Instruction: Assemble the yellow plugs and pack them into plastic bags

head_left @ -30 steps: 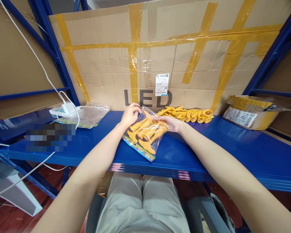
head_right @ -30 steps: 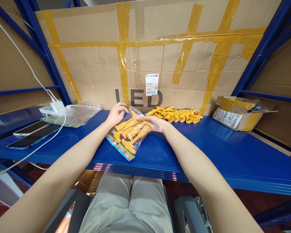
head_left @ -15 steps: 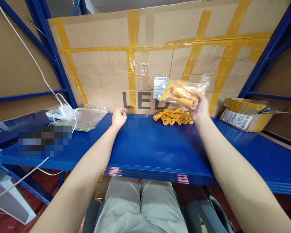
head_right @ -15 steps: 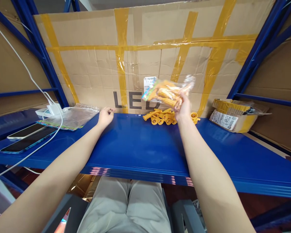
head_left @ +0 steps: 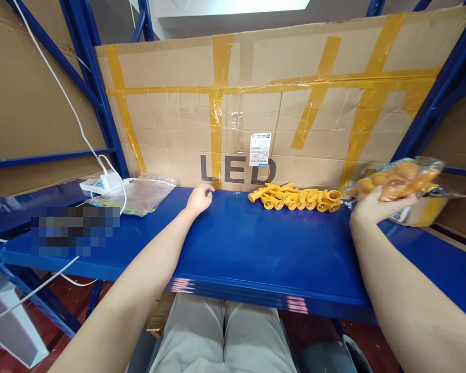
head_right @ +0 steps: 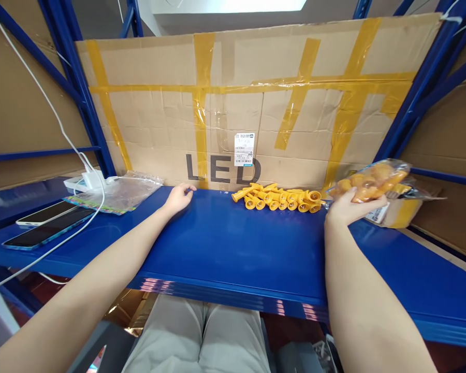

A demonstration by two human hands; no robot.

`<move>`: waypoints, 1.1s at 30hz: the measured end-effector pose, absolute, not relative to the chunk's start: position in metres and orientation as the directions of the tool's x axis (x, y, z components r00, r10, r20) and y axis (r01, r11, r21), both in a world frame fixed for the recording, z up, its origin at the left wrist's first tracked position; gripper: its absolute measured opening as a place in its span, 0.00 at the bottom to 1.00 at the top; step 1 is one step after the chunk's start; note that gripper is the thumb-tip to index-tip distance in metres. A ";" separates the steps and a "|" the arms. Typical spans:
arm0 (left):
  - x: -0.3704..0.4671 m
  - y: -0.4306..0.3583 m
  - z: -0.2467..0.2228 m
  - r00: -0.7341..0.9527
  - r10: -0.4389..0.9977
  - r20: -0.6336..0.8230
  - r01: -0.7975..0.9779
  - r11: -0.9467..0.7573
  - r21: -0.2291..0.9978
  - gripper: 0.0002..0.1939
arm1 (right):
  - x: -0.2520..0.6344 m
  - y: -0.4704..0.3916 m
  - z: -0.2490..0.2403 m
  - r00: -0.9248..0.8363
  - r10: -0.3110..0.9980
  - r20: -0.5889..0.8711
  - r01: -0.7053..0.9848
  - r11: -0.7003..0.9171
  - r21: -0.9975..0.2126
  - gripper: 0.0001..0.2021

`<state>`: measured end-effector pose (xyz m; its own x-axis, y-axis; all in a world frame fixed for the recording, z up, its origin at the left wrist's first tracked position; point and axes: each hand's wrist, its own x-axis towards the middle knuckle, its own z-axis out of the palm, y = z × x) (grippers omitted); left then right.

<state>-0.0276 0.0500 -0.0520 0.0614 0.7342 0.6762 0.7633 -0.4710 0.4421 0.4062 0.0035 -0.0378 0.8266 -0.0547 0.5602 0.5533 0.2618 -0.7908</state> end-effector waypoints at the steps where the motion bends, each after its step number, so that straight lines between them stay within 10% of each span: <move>1: -0.028 0.050 -0.052 0.068 0.732 0.678 0.759 -0.479 0.441 0.11 | 0.404 0.001 -0.042 0.817 -0.035 0.576 0.566 0.241 -0.788 0.26; 16: -0.027 0.054 -0.056 0.120 0.744 0.657 0.754 -0.499 0.427 0.11 | 0.401 0.004 -0.047 0.880 0.327 0.345 0.381 -0.051 -0.923 0.23; 25: -0.027 0.054 -0.055 0.119 0.775 0.621 0.738 -0.487 0.466 0.11 | 0.390 0.006 -0.047 0.874 0.354 0.333 0.353 0.009 -0.936 0.19; 33: -0.025 0.047 -0.051 0.119 0.809 0.576 0.786 -0.431 0.444 0.13 | 0.399 0.020 -0.055 0.960 0.276 -0.050 -0.139 0.315 -0.939 0.23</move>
